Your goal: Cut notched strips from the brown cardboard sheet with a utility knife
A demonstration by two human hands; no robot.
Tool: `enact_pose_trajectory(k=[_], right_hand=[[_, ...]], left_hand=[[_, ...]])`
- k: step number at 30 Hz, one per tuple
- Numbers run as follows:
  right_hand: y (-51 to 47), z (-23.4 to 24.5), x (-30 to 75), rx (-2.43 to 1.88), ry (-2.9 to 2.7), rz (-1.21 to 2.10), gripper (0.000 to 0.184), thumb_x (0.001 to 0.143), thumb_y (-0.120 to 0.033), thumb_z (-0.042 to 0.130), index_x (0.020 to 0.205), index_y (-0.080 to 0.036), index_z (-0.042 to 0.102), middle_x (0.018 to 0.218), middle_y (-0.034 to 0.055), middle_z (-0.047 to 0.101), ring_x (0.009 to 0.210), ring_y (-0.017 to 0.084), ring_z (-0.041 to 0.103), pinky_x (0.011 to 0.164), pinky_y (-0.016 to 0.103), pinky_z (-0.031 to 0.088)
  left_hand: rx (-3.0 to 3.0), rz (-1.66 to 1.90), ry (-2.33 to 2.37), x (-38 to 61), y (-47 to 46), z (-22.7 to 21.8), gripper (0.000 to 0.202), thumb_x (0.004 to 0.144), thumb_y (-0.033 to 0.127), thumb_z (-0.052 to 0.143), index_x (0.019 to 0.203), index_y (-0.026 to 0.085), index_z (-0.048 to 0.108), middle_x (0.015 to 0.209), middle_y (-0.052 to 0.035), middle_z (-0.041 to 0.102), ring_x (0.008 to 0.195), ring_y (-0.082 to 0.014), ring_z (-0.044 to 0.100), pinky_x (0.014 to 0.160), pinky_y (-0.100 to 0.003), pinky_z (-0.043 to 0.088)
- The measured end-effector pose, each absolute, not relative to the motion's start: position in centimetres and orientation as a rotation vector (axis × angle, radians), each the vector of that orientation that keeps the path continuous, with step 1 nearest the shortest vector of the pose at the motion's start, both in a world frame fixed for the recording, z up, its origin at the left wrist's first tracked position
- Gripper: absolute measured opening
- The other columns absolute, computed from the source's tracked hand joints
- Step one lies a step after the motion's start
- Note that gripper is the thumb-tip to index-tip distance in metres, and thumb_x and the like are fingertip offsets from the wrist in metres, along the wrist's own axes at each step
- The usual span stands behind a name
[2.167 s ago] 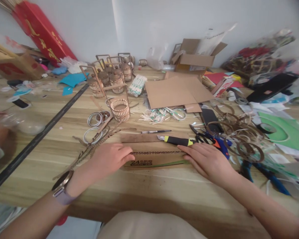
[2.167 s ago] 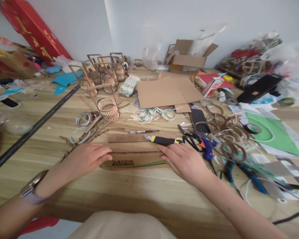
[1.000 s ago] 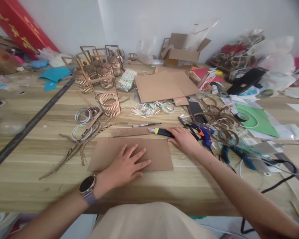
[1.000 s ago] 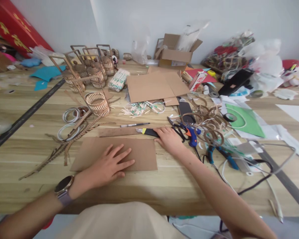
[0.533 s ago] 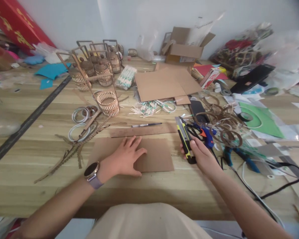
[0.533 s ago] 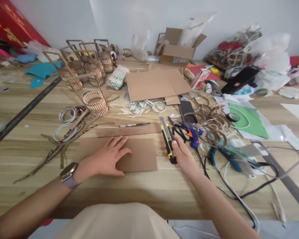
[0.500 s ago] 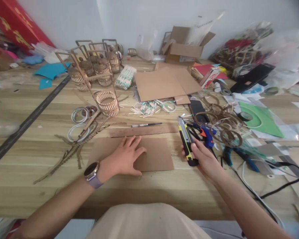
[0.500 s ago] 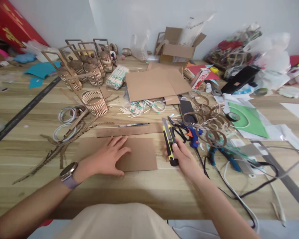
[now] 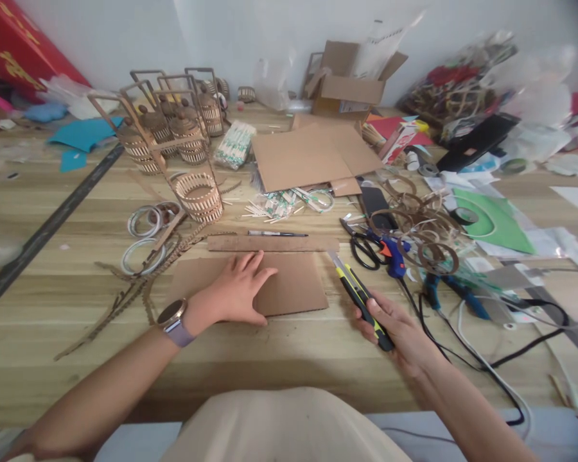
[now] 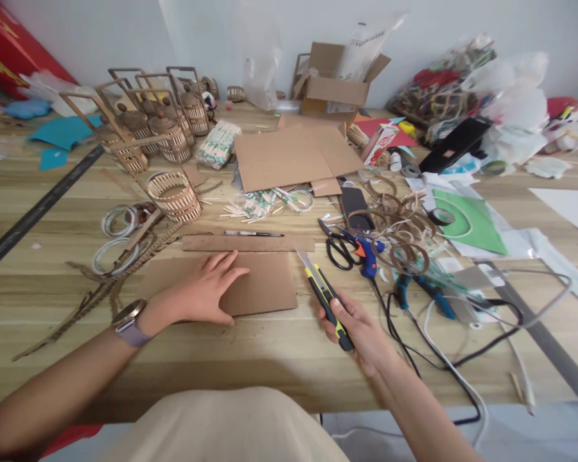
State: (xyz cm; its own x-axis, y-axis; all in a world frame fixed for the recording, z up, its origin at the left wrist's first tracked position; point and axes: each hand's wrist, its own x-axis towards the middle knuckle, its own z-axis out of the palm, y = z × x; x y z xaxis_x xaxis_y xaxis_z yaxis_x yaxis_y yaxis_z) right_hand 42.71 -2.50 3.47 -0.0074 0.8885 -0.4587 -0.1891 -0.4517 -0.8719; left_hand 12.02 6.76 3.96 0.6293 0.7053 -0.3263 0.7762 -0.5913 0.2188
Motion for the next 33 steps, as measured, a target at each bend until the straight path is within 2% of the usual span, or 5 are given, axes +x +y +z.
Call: enact_pose_trajectory(k=[7,12,17,22,33], right_hand=[[-3.3,4.0,43.4,-1.565,-0.806,1.552,0.057,0.069,-0.072,0.074,0.070,-0.020,0.053,0.060,-0.0021,0.056,0.040,0.005,0.035,0.036,0.021,0.026],[-4.0,4.0,45.3,-1.757,-0.957,1.451,0.056,0.071,-0.073,0.072,0.084,-0.020,0.063,0.054,-0.0050,0.051,0.043,0.009,0.045,0.040,0.022,0.035],[-4.4,4.0,46.6,-1.903,-1.328,1.272,0.076,0.069,-0.059,0.078,0.134,-0.024,0.057,0.090,0.0031,0.073,0.057,0.017,0.063,0.051,0.032,0.053],[-3.5,3.9,46.9,-1.802,-1.738,1.008,0.052,0.080,-0.055,0.069,0.123,-0.025,0.067,0.126,0.0086,0.072,0.116,0.032,0.067,0.098,0.046,0.054],[-1.7,4.5,48.3,-1.692,-2.055,0.992,0.047,0.084,-0.048,0.067,0.126,-0.028,0.070,0.129,0.0073,0.071,0.116,0.032,0.067,0.097,0.045,0.055]], left_hand=[[2.581,-0.152,1.155,12.0,6.8,3.1,0.109,0.053,0.061,0.087,0.146,0.024,0.043,0.150,-0.0209,0.036,0.143,-0.0472,0.028,0.118,-0.071,0.010],[2.599,-0.025,1.229,11.7,6.4,3.0,0.100,0.056,0.053,0.087,0.143,0.023,0.045,0.151,-0.0199,0.032,0.142,-0.0463,0.029,0.118,-0.071,0.011],[2.610,0.059,1.284,11.2,6.6,3.0,0.097,0.058,0.050,0.087,0.142,0.023,0.048,0.151,-0.0198,0.029,0.140,-0.0489,0.028,0.117,-0.072,0.013],[2.522,-0.002,1.235,10.8,7.1,2.7,0.096,0.062,0.055,0.086,0.148,0.033,0.047,0.158,-0.0152,0.022,0.145,-0.0493,0.020,0.116,-0.070,0.019],[2.379,-0.059,1.174,9.8,7.5,1.1,0.097,0.065,0.070,0.080,0.150,0.045,0.042,0.166,-0.0072,0.008,0.149,-0.0504,0.007,0.115,-0.069,0.025]])
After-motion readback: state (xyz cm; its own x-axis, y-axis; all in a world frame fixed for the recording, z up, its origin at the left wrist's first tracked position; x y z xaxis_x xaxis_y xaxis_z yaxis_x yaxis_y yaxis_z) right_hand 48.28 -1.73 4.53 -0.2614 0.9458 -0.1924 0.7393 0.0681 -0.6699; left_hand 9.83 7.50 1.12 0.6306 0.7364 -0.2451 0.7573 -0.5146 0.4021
